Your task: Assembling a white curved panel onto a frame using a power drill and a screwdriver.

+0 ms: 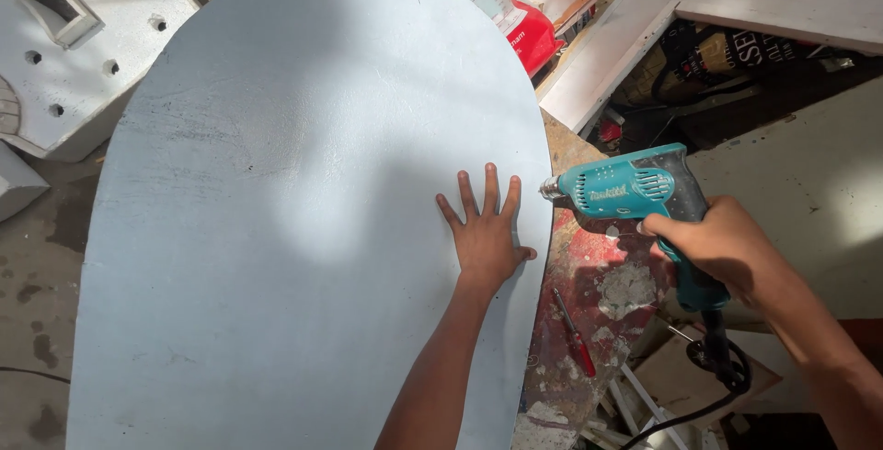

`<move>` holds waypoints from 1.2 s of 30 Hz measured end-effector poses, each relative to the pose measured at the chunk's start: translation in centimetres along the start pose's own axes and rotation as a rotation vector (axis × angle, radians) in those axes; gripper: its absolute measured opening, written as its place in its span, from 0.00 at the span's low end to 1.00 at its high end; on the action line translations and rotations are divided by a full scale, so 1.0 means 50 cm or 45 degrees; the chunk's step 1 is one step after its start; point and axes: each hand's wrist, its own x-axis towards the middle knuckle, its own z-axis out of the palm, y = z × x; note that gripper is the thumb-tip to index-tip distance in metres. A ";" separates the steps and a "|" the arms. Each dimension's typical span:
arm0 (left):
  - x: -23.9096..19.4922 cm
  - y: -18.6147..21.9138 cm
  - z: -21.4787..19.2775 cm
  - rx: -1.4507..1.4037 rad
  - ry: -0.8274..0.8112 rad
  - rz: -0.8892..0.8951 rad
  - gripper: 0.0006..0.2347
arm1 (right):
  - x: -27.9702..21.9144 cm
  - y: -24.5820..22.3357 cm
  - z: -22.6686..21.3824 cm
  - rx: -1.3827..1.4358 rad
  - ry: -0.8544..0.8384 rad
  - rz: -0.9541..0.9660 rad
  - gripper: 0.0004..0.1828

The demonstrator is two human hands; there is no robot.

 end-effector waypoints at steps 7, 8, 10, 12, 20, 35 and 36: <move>0.003 0.003 0.016 0.035 0.035 0.008 0.54 | -0.036 -0.040 0.028 0.187 -0.063 -0.004 0.14; 0.003 0.003 0.016 0.036 0.055 0.002 0.54 | -0.035 -0.039 0.028 0.165 -0.038 0.039 0.12; 0.007 -0.001 0.009 0.040 0.086 -0.014 0.55 | -0.031 -0.037 0.033 0.142 -0.017 0.067 0.10; 0.001 0.005 0.005 -0.007 -0.013 -0.014 0.54 | -0.027 -0.018 0.038 0.177 0.004 0.103 0.12; 0.013 0.001 0.016 0.026 0.096 0.003 0.54 | -0.058 -0.038 0.043 0.178 -0.014 0.024 0.14; 0.008 -0.002 0.006 0.044 0.049 -0.025 0.55 | -0.077 -0.044 0.062 0.034 -0.004 -0.003 0.16; 0.005 0.006 0.012 0.054 0.069 -0.005 0.55 | -0.073 -0.039 0.063 -0.009 0.042 0.068 0.14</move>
